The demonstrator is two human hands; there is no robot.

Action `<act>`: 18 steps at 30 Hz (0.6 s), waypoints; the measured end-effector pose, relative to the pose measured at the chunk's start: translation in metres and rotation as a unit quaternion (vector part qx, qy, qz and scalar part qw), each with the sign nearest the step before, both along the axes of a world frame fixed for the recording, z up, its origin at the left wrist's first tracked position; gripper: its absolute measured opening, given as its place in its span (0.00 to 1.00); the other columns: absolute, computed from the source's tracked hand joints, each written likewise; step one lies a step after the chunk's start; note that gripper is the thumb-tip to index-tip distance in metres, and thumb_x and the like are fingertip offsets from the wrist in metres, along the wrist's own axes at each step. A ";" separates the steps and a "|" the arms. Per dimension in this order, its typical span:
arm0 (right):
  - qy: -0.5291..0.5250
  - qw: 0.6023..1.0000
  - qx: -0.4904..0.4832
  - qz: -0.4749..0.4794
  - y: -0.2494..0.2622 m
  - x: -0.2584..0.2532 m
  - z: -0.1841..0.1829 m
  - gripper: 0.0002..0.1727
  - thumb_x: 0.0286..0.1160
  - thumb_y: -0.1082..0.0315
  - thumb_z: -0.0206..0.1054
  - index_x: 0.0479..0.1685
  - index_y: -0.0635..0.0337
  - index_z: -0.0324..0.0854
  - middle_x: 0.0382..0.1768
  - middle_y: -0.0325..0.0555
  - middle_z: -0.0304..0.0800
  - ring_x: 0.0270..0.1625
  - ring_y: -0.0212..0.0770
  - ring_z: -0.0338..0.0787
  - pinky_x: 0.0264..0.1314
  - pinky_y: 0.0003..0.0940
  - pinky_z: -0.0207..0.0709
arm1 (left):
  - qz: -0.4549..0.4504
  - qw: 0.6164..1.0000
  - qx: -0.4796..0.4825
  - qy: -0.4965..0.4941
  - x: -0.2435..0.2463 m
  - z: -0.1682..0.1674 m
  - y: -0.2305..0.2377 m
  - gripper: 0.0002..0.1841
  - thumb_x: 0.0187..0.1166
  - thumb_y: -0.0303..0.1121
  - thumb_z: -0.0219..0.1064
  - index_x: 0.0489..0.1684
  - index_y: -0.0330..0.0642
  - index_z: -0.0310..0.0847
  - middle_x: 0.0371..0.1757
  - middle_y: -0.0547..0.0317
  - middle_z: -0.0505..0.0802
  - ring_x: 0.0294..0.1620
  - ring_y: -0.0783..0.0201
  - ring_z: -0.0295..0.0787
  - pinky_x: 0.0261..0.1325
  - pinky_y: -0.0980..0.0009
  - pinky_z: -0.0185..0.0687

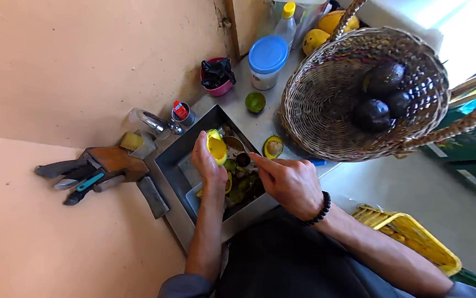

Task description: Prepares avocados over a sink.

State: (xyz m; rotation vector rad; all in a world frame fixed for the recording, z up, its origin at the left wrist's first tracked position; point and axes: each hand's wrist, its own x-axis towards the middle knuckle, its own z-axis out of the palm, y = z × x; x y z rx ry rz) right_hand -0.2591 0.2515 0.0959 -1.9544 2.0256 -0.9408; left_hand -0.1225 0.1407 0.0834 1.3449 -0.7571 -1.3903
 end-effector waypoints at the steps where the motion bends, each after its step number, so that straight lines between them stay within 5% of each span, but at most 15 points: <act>1: -0.004 1.000 -0.003 0.004 0.000 0.000 0.001 0.20 0.80 0.67 0.59 0.62 0.50 0.93 0.15 0.44 0.84 0.15 0.47 0.83 0.15 0.43 0.70 | 0.004 1.000 0.008 0.000 0.000 0.002 0.000 0.21 0.88 0.55 0.54 0.54 0.49 0.83 0.45 0.56 0.92 0.40 0.62 0.91 0.39 0.64 0.89; 7: -0.012 1.000 0.010 0.003 0.002 0.005 0.007 0.20 0.79 0.67 0.58 0.61 0.50 0.93 0.15 0.43 0.85 0.15 0.46 0.83 0.15 0.44 0.70 | 0.026 1.000 -0.018 -0.001 0.004 0.001 -0.001 0.20 0.88 0.55 0.55 0.54 0.50 0.83 0.49 0.59 0.92 0.49 0.64 0.90 0.50 0.65 0.87; 11: -0.024 0.999 0.043 0.011 0.003 0.010 0.009 0.19 0.80 0.67 0.58 0.61 0.51 0.93 0.16 0.44 0.86 0.17 0.48 0.85 0.17 0.46 0.73 | 0.031 0.995 -0.087 0.029 0.004 -0.005 -0.007 0.18 0.92 0.43 0.49 0.51 0.39 0.81 0.41 0.51 0.91 0.39 0.57 0.93 0.44 0.60 0.92; 14: -0.057 0.997 0.053 0.012 0.003 0.008 0.005 0.19 0.82 0.65 0.58 0.62 0.49 0.93 0.16 0.43 0.86 0.18 0.47 0.85 0.18 0.46 0.73 | -0.031 0.996 -0.087 0.004 0.008 0.004 0.003 0.22 0.94 0.50 0.44 0.61 0.48 0.80 0.47 0.56 0.92 0.42 0.61 0.93 0.47 0.63 0.92; 18: -0.058 0.998 0.031 -0.008 0.008 0.003 0.011 0.19 0.83 0.64 0.57 0.62 0.49 0.93 0.16 0.42 0.85 0.16 0.44 0.82 0.16 0.44 0.69 | 0.013 0.992 -0.054 0.116 0.006 0.007 -0.011 0.23 0.93 0.47 0.41 0.59 0.40 0.79 0.40 0.49 0.92 0.38 0.55 0.94 0.45 0.58 0.92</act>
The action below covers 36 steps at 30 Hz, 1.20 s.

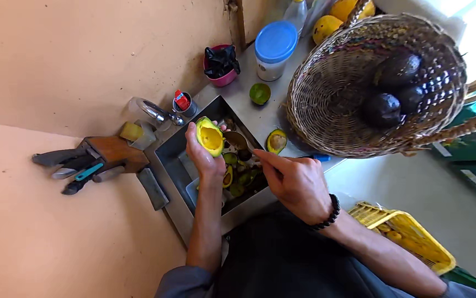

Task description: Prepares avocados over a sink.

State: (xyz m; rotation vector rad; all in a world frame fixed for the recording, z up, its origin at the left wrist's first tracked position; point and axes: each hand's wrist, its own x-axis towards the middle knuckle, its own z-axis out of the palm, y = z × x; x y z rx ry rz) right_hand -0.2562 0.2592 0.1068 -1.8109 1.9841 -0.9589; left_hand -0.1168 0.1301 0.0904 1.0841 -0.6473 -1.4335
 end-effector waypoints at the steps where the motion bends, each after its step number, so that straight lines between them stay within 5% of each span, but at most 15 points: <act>1: -0.001 1.000 -0.002 -0.003 0.001 0.000 0.002 0.19 0.83 0.64 0.57 0.62 0.49 0.93 0.16 0.41 0.85 0.16 0.44 0.82 0.16 0.43 0.69 | 0.003 0.999 0.016 0.034 0.000 0.001 -0.003 0.23 0.93 0.48 0.40 0.58 0.41 0.77 0.39 0.50 0.91 0.38 0.54 0.93 0.45 0.57 0.92; 14: -0.038 0.999 0.020 -0.006 -0.002 0.001 0.003 0.19 0.82 0.64 0.58 0.61 0.47 0.94 0.15 0.39 0.83 0.15 0.41 0.79 0.16 0.41 0.67 | 0.009 0.997 0.014 0.074 0.002 -0.003 -0.007 0.24 0.93 0.50 0.39 0.59 0.43 0.75 0.39 0.51 0.91 0.37 0.55 0.94 0.42 0.58 0.93; 23: -0.042 0.997 0.067 0.007 -0.009 0.005 0.007 0.20 0.83 0.64 0.57 0.62 0.46 0.93 0.14 0.40 0.83 0.16 0.43 0.81 0.17 0.44 0.70 | -0.035 0.981 -0.176 -0.073 0.005 -0.028 0.000 0.21 0.92 0.37 0.42 0.59 0.33 0.81 0.40 0.51 0.94 0.40 0.55 0.95 0.48 0.56 0.94; 33: -0.242 0.960 0.112 0.087 -0.022 -0.018 -0.009 0.15 0.86 0.65 0.61 0.61 0.49 0.92 0.39 0.35 0.96 0.34 0.27 0.90 0.37 0.32 0.84 | -0.119 0.977 -0.175 0.018 0.011 -0.030 0.003 0.21 0.87 0.49 0.51 0.52 0.41 0.84 0.43 0.52 0.93 0.45 0.56 0.94 0.53 0.58 0.91; 36: -0.318 0.933 0.141 0.090 -0.023 -0.018 -0.015 0.15 0.87 0.67 0.61 0.61 0.52 0.92 0.31 0.34 0.92 0.22 0.26 0.80 0.26 0.26 0.75 | -0.124 0.976 -0.171 0.047 0.010 -0.031 0.005 0.22 0.85 0.53 0.53 0.50 0.45 0.85 0.44 0.54 0.93 0.47 0.57 0.92 0.55 0.60 0.89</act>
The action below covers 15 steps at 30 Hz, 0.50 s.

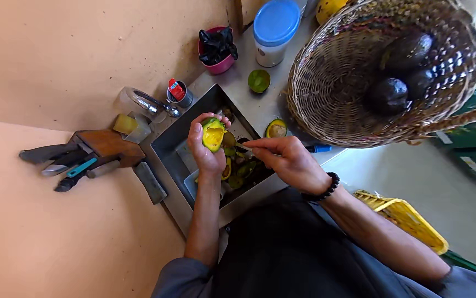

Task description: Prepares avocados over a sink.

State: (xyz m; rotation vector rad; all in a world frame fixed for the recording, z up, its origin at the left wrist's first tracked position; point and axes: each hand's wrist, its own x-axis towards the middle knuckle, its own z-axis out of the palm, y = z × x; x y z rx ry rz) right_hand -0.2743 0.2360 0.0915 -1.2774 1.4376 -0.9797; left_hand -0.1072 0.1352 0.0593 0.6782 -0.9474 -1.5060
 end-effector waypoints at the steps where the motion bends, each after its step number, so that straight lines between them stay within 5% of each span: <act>1: -0.025 1.000 0.013 -0.001 0.000 0.001 -0.002 0.15 0.87 0.67 0.61 0.62 0.52 0.91 0.30 0.35 0.91 0.21 0.26 0.78 0.24 0.25 0.73 | -0.001 1.000 0.000 0.012 -0.001 -0.001 0.000 0.22 0.85 0.53 0.52 0.49 0.46 0.85 0.43 0.55 0.93 0.47 0.58 0.92 0.55 0.60 0.89; 6: -0.189 0.978 0.086 -0.033 0.009 0.021 -0.013 0.17 0.90 0.67 0.58 0.67 0.53 0.88 0.20 0.37 0.80 0.16 0.28 0.69 0.18 0.23 0.64 | 0.020 0.995 0.006 0.102 -0.005 -0.007 0.002 0.22 0.83 0.54 0.53 0.45 0.47 0.86 0.41 0.56 0.92 0.47 0.58 0.91 0.56 0.61 0.87; 10: -0.369 0.908 0.181 -0.080 0.015 0.036 -0.013 0.18 0.92 0.66 0.55 0.69 0.56 0.86 0.17 0.33 0.69 0.13 0.24 0.59 0.14 0.18 0.54 | 0.026 0.989 0.016 0.143 -0.005 -0.006 0.001 0.23 0.79 0.56 0.55 0.42 0.48 0.86 0.39 0.57 0.91 0.45 0.57 0.91 0.56 0.59 0.86; 15: -0.447 0.858 0.226 -0.113 0.020 0.052 -0.003 0.19 0.93 0.66 0.52 0.72 0.56 0.83 0.14 0.30 0.60 0.12 0.23 0.56 0.14 0.18 0.51 | 0.014 0.984 -0.011 0.177 -0.006 -0.017 -0.002 0.23 0.77 0.57 0.58 0.41 0.48 0.86 0.38 0.56 0.91 0.45 0.56 0.90 0.57 0.58 0.86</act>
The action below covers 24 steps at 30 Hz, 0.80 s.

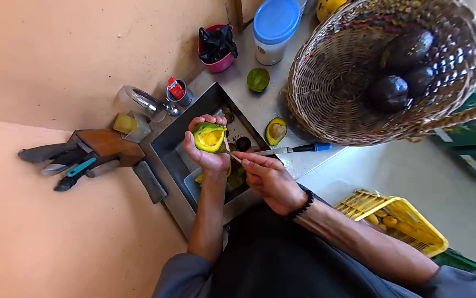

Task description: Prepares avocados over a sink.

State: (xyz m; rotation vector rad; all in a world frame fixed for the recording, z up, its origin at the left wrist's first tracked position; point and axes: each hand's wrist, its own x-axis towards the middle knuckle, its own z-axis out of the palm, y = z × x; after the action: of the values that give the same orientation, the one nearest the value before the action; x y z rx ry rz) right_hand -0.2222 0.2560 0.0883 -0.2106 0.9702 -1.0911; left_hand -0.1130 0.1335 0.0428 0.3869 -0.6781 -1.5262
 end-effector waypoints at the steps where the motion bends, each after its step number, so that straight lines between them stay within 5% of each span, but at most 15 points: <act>1: -0.014 1.000 0.011 -0.002 0.001 0.002 0.002 0.19 0.93 0.66 0.52 0.72 0.55 0.83 0.14 0.29 0.59 0.12 0.23 0.56 0.14 0.18 0.50 | -0.002 1.000 -0.010 0.005 0.000 -0.003 -0.001 0.23 0.78 0.57 0.57 0.42 0.47 0.86 0.39 0.57 0.90 0.46 0.56 0.90 0.58 0.58 0.85; 4: -0.026 0.999 0.038 0.014 -0.003 0.002 0.006 0.19 0.93 0.65 0.53 0.73 0.53 0.82 0.14 0.28 0.57 0.12 0.22 0.55 0.14 0.18 0.49 | 0.008 1.000 0.010 0.028 -0.002 -0.008 0.002 0.22 0.78 0.56 0.56 0.43 0.47 0.83 0.40 0.57 0.90 0.48 0.57 0.89 0.60 0.58 0.84; 7: 0.187 0.975 -0.068 0.094 -0.018 -0.020 -0.012 0.17 0.91 0.66 0.57 0.69 0.57 0.85 0.22 0.35 0.77 0.17 0.25 0.66 0.20 0.21 0.62 | -0.064 0.997 0.045 -0.029 0.011 -0.017 0.015 0.22 0.81 0.59 0.56 0.62 0.60 0.83 0.64 0.65 0.88 0.69 0.61 0.83 0.72 0.61 0.80; 10: 0.485 0.826 -0.231 0.169 -0.037 -0.062 -0.027 0.15 0.88 0.63 0.62 0.65 0.49 0.91 0.39 0.41 0.96 0.33 0.36 0.90 0.39 0.41 0.85 | -0.154 0.975 0.033 -0.155 0.032 -0.029 0.013 0.37 0.75 0.71 0.54 0.83 0.67 0.70 0.84 0.61 0.77 0.79 0.53 0.76 0.70 0.51 0.80; 12: 0.611 0.717 -0.277 0.191 -0.043 -0.078 -0.029 0.16 0.87 0.60 0.62 0.63 0.41 0.92 0.34 0.43 0.96 0.33 0.46 0.92 0.37 0.55 0.83 | -0.162 0.944 0.034 -0.287 0.038 -0.029 0.012 0.43 0.69 0.75 0.61 0.83 0.64 0.69 0.81 0.60 0.79 0.73 0.55 0.82 0.65 0.54 0.85; 14: 0.685 0.617 -0.316 0.223 -0.049 -0.082 -0.029 0.17 0.86 0.62 0.60 0.64 0.38 0.92 0.26 0.47 0.93 0.29 0.53 0.91 0.32 0.58 0.80 | -0.132 0.914 0.075 -0.376 0.034 -0.024 0.016 0.38 0.65 0.56 0.79 0.78 0.55 0.74 0.69 0.55 0.87 0.60 0.58 0.89 0.59 0.56 0.89; 17: 0.747 0.492 -0.398 0.206 -0.055 -0.075 -0.039 0.22 0.77 0.73 0.63 0.66 0.44 0.91 0.19 0.47 0.86 0.21 0.53 0.87 0.20 0.51 0.75 | -0.067 0.904 0.137 -0.400 0.020 -0.020 0.018 0.30 0.71 0.40 0.79 0.75 0.50 0.77 0.63 0.53 0.90 0.57 0.59 0.89 0.56 0.60 0.90; 20: 0.747 0.471 -0.448 0.138 -0.051 -0.062 -0.060 0.25 0.72 0.75 0.62 0.68 0.52 0.89 0.14 0.45 0.81 0.16 0.51 0.83 0.16 0.46 0.72 | -0.018 0.917 0.202 -0.345 0.008 -0.009 0.019 0.22 0.86 0.47 0.64 0.75 0.51 0.76 0.63 0.55 0.90 0.60 0.60 0.90 0.62 0.61 0.88; 24: 0.698 0.580 -0.412 0.083 -0.043 -0.051 -0.070 0.23 0.76 0.72 0.60 0.68 0.50 0.90 0.16 0.45 0.87 0.16 0.48 0.85 0.19 0.47 0.75 | 0.033 0.936 0.244 -0.250 -0.005 -0.002 0.007 0.23 0.94 0.48 0.49 0.70 0.40 0.75 0.55 0.47 0.91 0.55 0.54 0.92 0.62 0.57 0.88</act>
State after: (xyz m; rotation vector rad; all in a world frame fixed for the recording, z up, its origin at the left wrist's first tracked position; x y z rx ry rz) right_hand -0.2731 0.2130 0.0182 -2.1734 1.6352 -0.9994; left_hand -0.1181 0.1403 0.0408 1.1941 -0.6573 -1.5315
